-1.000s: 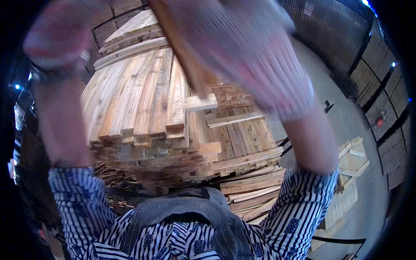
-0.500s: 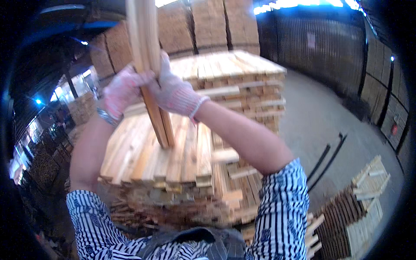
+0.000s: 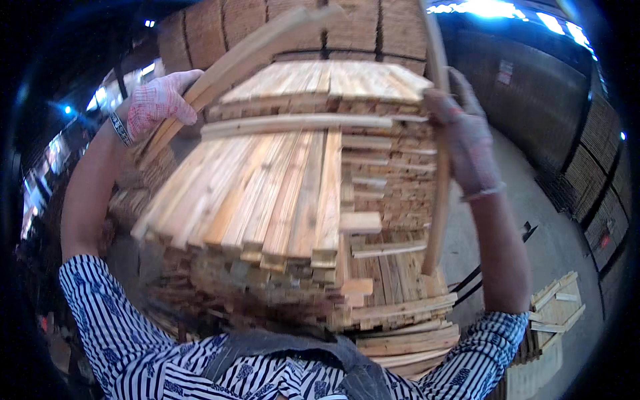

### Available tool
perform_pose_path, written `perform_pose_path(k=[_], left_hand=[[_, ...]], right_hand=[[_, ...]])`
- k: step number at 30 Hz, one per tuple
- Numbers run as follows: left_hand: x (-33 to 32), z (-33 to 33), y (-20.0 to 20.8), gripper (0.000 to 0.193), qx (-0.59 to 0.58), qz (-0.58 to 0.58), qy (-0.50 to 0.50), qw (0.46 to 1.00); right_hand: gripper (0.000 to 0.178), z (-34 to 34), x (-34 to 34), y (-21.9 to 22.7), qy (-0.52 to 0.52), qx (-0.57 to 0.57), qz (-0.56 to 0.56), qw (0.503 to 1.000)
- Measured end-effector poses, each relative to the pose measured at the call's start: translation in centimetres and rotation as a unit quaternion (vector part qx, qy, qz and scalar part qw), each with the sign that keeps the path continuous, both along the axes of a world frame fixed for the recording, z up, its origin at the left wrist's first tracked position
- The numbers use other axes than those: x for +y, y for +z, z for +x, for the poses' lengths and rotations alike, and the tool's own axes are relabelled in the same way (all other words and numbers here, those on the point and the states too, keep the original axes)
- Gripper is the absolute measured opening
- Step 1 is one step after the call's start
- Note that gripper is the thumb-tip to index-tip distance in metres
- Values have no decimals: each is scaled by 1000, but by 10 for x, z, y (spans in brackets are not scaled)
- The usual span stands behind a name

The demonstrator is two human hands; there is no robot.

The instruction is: The person repeatedly picks up wooden planks from a disorganized pile and places them onto a growing stack. They wear pink gloves and handle the wood by hand, moving pieces one by one or in small groups to build a neat pile.

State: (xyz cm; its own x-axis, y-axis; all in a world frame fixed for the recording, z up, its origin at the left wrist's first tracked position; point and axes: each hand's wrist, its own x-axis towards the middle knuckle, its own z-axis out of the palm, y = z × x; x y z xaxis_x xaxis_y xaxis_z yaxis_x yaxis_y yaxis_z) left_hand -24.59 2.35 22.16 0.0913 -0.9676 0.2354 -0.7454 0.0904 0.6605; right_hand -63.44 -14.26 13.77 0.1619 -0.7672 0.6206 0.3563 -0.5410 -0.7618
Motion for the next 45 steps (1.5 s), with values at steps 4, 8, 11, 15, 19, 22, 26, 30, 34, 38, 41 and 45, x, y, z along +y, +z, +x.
perform_pose_path(k=[4, 8, 11, 15, 19, 22, 26, 30, 34, 38, 41, 45], left_hand=[[8, 14, -58, 79, -325, 182, 36, 927], [0, 13, -133, 92, -284, 268, 26, 920], [-12, 45, -135, 90, -227, 280, -4, 933], [-15, 31, -121, 82, -207, 351, -24, 913], [-9, 14, -113, 69, -401, 199, 33, 894], [12, 3, -132, 60, -428, 123, 77, 892], [49, -6, -144, 63, -344, 151, 58, 925], [42, 4, -164, 74, -370, 166, 78, 911], [31, 24, -169, 72, -358, 144, 32, 922], [52, 24, -169, 70, -357, 134, 66, 922], [54, 26, -176, 70, -371, 139, 48, 917], [65, 26, -177, 64, -388, 106, 40, 915]], right_hand=[[68, -6, -19, -35, -8, 110, 3, 994], [66, 0, -13, -60, 1, 150, 56, 987], [72, 4, -4, -72, 14, 174, 98, 980], [79, 1, 8, -82, 36, 181, 81, 979], [80, -3, 21, -83, 6, 211, 60, 976], [78, -6, 28, -80, -9, 229, 62, 971], [75, 1, 26, -99, -26, 223, 86, 971], [73, -8, 27, -112, -28, 249, 78, 965], [69, -2, 9, -137, -18, 219, 122, 968], [67, -12, 2, -154, -32, 178, 149, 972], [68, -30, -6, -173, -38, 186, 185, 964], [72, -40, 3, -194, -52, 191, 240, 950]])
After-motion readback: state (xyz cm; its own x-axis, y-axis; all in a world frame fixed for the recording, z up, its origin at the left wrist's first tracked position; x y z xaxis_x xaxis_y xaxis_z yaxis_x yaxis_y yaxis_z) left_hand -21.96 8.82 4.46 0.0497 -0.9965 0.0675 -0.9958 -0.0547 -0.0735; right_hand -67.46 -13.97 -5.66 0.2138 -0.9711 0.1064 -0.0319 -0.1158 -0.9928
